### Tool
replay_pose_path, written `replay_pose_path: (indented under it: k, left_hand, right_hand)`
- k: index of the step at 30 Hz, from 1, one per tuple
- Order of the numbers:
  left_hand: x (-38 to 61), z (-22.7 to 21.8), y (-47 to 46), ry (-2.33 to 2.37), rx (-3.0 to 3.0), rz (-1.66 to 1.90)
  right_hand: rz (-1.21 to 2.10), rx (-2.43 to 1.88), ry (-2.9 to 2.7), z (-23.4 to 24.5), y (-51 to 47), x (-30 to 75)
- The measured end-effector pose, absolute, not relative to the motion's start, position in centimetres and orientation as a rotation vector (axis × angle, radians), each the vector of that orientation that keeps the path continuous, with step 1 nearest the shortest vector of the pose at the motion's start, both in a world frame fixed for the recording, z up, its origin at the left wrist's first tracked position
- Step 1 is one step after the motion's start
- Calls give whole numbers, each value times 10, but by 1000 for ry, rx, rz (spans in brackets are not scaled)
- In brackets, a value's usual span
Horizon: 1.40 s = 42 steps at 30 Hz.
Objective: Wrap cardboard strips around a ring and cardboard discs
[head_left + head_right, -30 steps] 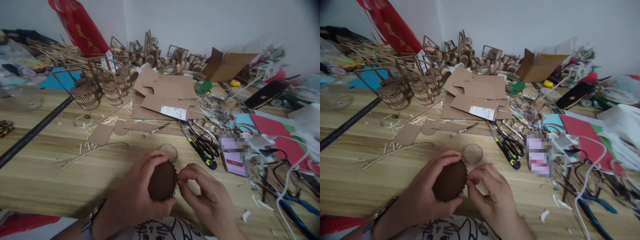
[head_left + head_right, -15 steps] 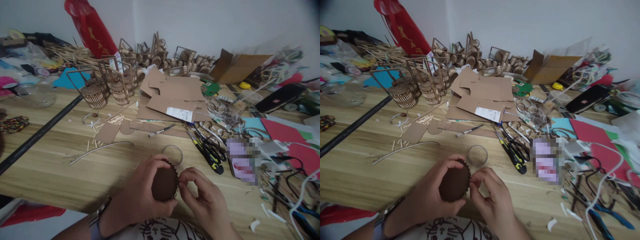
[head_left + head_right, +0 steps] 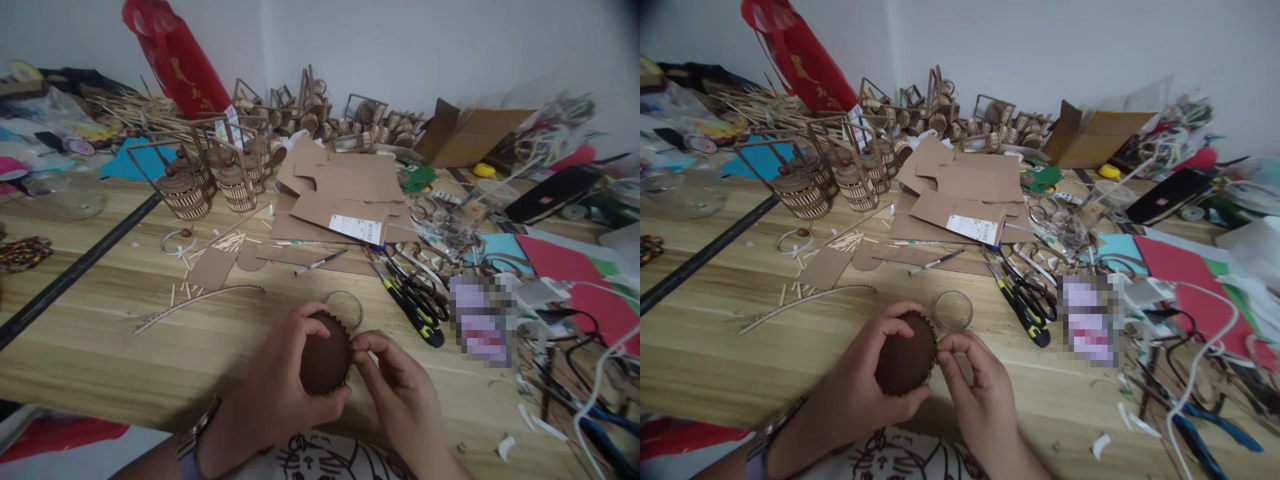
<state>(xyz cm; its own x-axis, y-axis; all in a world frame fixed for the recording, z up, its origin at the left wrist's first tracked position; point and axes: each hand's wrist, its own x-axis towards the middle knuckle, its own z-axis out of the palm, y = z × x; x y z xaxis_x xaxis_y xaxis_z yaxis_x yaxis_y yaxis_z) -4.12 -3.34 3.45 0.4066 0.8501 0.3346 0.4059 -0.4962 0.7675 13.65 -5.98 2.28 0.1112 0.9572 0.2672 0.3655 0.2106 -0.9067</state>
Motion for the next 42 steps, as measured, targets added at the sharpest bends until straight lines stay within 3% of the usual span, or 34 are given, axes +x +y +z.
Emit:
replay_pose_path:
  k: [6, 12, 15, 18, 22, 27, 29, 35, 39, 42]
  left_hand:
    - [-38, 30, -30, 1069, 2442, 1089]
    - [-55, 30, -17, 1023, 2473, 923]
    - [-81, 29, 16, 1290, 2467, 876]
    - [-107, 26, 63, 1704, 2475, 535]
    - [-120, 26, 112, 1826, 2528, 11]
    - [-121, 18, 136, 1790, 2552, -133]
    - [-123, 16, 140, 1797, 2557, -150]
    - [-130, 35, 131, 1934, 2591, -187]
    - [-127, 64, 111, 2119, 2663, -353]
    - [-112, 74, 84, 1999, 2728, -291]
  right_hand:
    - [983, -1351, -1205, 25, -49, 131]
    - [1058, -1420, -1151, 20, -30, 131]
    - [1110, -1476, -1157, 14, -19, 139]
    - [1116, -1509, -1209, 7, -8, 144]
    - [1090, -1529, -1385, -7, 8, 137]
    - [1079, -1532, -1542, -21, 19, 124]
    - [969, -1551, -1710, -23, 13, 125]
    - [154, -1764, -2235, -31, -14, 149]
    - [56, -1747, -2349, -33, -14, 164]
    - [-44, -1744, -2321, -26, -5, 172]
